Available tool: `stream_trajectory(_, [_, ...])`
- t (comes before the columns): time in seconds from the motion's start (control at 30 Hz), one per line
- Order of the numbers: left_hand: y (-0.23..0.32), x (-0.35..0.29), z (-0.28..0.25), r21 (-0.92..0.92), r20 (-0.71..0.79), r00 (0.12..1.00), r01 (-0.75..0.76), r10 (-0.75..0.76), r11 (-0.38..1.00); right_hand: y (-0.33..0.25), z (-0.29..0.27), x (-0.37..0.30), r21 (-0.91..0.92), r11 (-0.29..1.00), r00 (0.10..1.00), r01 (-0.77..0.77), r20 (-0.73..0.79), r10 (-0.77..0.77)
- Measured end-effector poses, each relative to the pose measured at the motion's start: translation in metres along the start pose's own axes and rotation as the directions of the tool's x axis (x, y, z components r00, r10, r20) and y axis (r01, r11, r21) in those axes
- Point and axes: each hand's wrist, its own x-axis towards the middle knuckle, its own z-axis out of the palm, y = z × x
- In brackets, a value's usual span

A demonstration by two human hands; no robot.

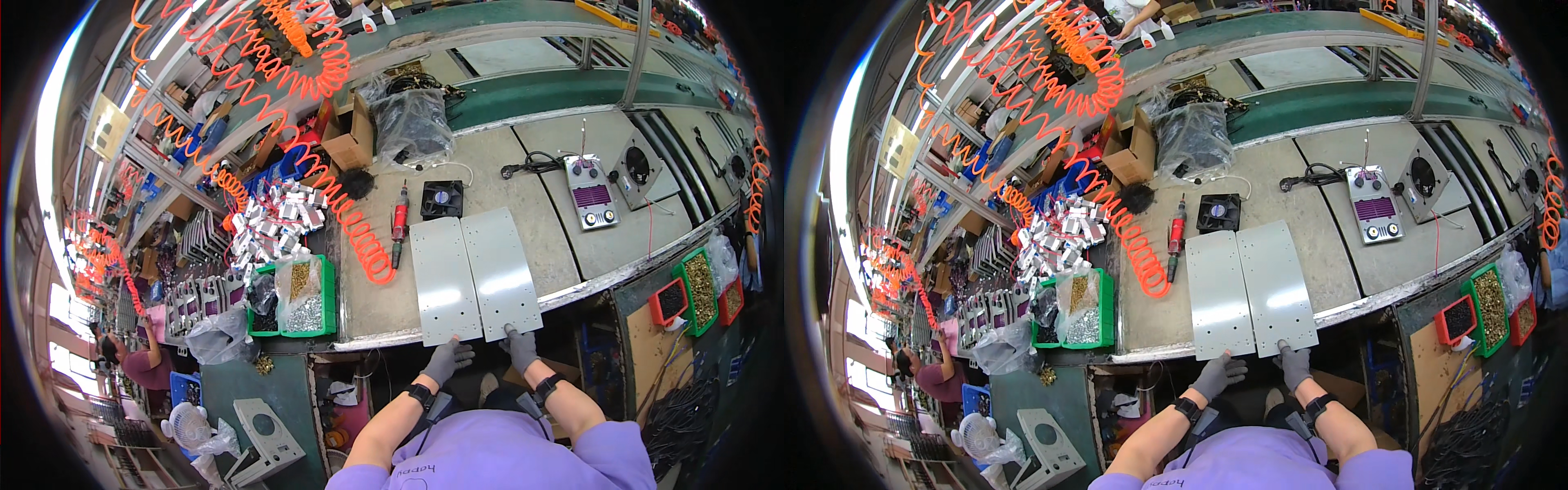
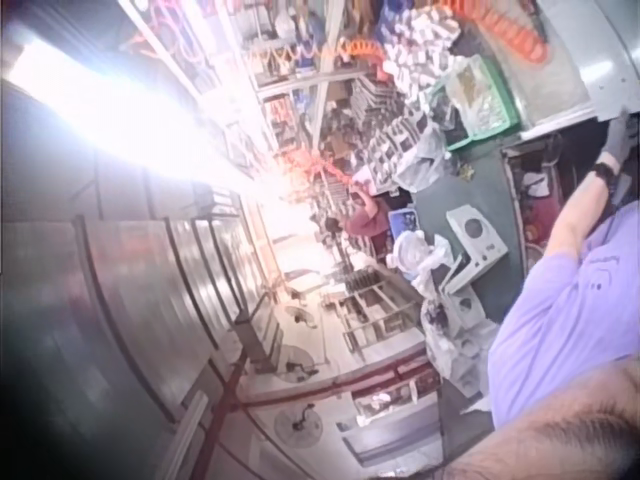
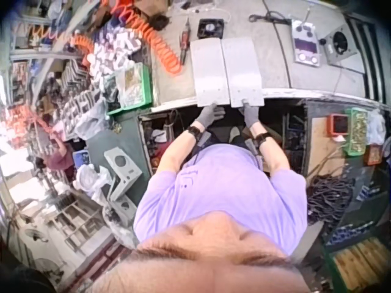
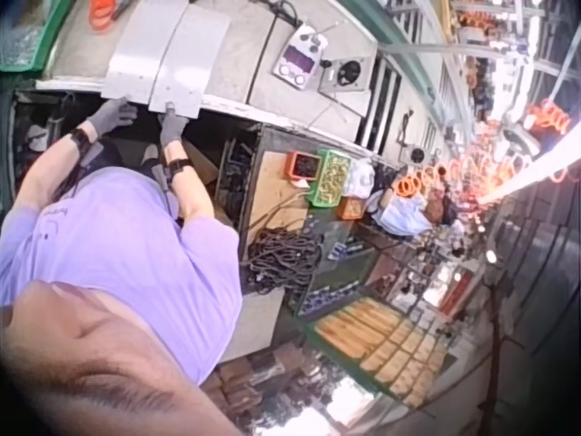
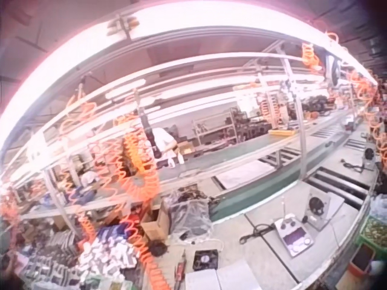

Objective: Opening a cardboard box to retrieve fans and assembling them onto metal plates using a pneumatic screwdriver at a workshop bench.

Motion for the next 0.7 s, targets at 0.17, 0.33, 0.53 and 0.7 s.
stream_trajectory(0.17, [0.024, -0.001, 0.011, 0.334, 0.104, 0.988, 0.073, -0.114, 0.94, -0.024, 0.019, 0.009, -0.283, 0.953, 0.992, -0.109, 0.027, 0.121])
stream_trajectory(0.33, [0.08, -0.001, 0.008, 0.649, 0.38, 0.923, -0.224, -0.055, 0.727, -0.071, 0.027, -0.009, -0.898, 0.4, 0.826, 0.183, 0.361, 0.432])
stream_trajectory(0.53, [0.16, 0.007, -0.037, 0.646, 0.274, 0.952, -0.289, 0.139, 0.707, -0.136, 0.147, 0.059, -0.826, 0.217, 0.842, 0.52, 0.455, -0.289])
stream_trajectory(0.7, [0.197, -0.013, -0.101, 0.58, 0.221, 0.963, -0.256, 0.153, 0.773, -0.165, 0.268, 0.123, -0.904, -0.072, 0.828, 0.421, 0.415, -0.376])
